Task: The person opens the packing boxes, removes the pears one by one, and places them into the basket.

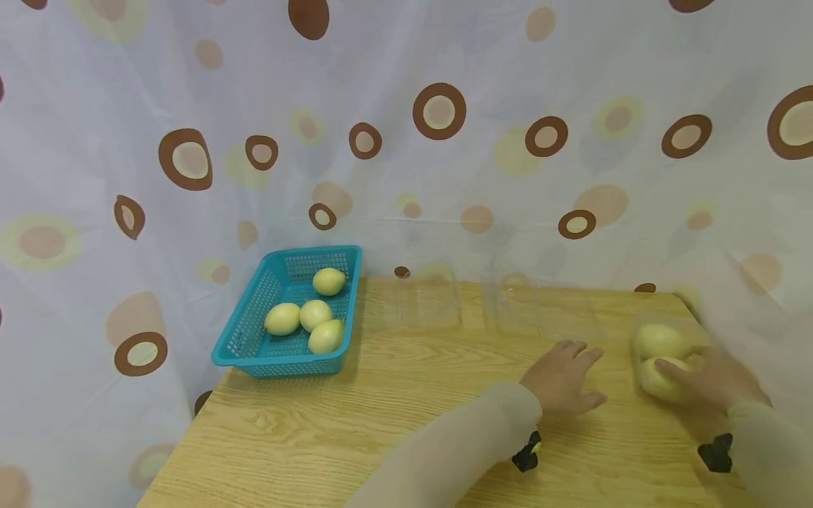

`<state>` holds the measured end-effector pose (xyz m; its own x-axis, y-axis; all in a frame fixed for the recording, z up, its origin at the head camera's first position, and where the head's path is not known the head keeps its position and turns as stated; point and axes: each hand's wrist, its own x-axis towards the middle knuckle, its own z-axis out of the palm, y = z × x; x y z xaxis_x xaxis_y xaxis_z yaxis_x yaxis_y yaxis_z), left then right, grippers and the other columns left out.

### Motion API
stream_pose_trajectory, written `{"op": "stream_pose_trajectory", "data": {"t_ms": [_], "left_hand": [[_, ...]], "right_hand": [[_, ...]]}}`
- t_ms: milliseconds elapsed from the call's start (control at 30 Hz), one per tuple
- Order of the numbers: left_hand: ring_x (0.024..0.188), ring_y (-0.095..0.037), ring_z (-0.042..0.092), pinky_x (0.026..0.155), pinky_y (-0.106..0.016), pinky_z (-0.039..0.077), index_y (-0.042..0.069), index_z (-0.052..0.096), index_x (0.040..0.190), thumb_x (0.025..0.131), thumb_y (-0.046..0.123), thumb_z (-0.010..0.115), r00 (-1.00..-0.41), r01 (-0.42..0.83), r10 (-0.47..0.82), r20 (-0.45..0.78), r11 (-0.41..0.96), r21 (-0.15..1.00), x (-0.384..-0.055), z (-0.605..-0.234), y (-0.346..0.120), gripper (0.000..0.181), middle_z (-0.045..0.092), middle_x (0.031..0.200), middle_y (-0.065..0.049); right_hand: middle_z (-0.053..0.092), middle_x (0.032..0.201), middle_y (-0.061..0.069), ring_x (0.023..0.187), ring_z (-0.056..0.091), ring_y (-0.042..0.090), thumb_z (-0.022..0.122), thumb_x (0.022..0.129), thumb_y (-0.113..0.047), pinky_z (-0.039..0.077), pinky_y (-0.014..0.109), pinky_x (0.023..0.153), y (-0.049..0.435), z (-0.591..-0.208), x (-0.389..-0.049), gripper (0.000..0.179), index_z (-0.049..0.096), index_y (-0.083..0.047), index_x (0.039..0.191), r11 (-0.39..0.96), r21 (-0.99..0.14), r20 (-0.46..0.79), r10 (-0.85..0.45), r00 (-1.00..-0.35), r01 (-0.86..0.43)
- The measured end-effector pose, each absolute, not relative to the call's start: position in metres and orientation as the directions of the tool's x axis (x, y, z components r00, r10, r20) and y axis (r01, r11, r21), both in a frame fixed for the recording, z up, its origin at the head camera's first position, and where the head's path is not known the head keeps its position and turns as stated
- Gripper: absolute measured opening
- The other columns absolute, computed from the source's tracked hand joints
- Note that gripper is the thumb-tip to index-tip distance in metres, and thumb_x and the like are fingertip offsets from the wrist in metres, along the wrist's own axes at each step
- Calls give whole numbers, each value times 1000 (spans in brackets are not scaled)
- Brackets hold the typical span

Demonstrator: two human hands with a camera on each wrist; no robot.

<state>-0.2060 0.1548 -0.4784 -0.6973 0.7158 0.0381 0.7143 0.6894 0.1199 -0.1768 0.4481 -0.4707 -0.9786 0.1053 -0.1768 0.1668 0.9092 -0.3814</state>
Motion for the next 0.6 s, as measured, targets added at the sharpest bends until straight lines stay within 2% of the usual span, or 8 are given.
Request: {"op": "stream_pose_trajectory", "data": {"t_ms": [133, 233, 300, 367, 500, 600], "left_hand": [[141, -5, 20, 110, -20, 25, 37, 20, 152, 88, 66, 49, -675, 736, 737, 22, 671, 88, -204, -481, 159, 76, 23, 153, 13], [140, -6, 22, 110, -20, 25, 36, 22, 152, 88, 66, 50, -648, 761, 762, 24, 645, 65, -203, -484, 159, 76, 24, 153, 12], [140, -7, 23, 110, -20, 24, 34, 22, 152, 88, 66, 50, -628, 778, 777, 32, 627, 47, -202, -486, 158, 77, 25, 153, 10], [139, -7, 24, 110, -20, 24, 33, 22, 152, 88, 66, 50, -617, 787, 786, 39, 616, 38, -201, -488, 157, 78, 26, 153, 9], [140, -6, 22, 111, -20, 23, 33, 20, 153, 88, 67, 49, -609, 793, 792, 38, 608, 40, -201, -487, 156, 79, 24, 154, 10], [140, -6, 21, 111, -20, 22, 32, 20, 153, 87, 67, 50, -600, 800, 799, 36, 599, 47, -201, -486, 154, 80, 23, 154, 10]], "right_hand": [[40, 122, 48, 97, 45, 66, 42, 91, -68, 43, 65, 72, 442, -466, -176, 103, 24, 25, 132, 933, -337, -181, 63, -981, 122], [60, 97, 38, 82, 58, 54, 43, 91, -67, 47, 60, 66, 435, -460, -173, 102, 23, 25, 131, 943, -316, -212, 33, -977, 100], [65, 88, 30, 78, 61, 48, 43, 92, -66, 48, 59, 65, 430, -457, -171, 101, 20, 25, 132, 941, -324, -240, 12, -971, 92], [64, 89, 30, 80, 61, 49, 43, 93, -65, 48, 59, 64, 425, -455, -169, 101, 20, 25, 132, 940, -331, -258, -3, -966, 85], [51, 108, 47, 93, 52, 62, 45, 92, -64, 48, 60, 64, 416, -454, -165, 99, 21, 24, 132, 936, -346, -248, -23, -968, 66], [47, 112, 49, 97, 49, 64, 48, 92, -62, 48, 60, 64, 410, -456, -164, 96, 24, 22, 131, 933, -358, -234, -45, -971, 43]]}}
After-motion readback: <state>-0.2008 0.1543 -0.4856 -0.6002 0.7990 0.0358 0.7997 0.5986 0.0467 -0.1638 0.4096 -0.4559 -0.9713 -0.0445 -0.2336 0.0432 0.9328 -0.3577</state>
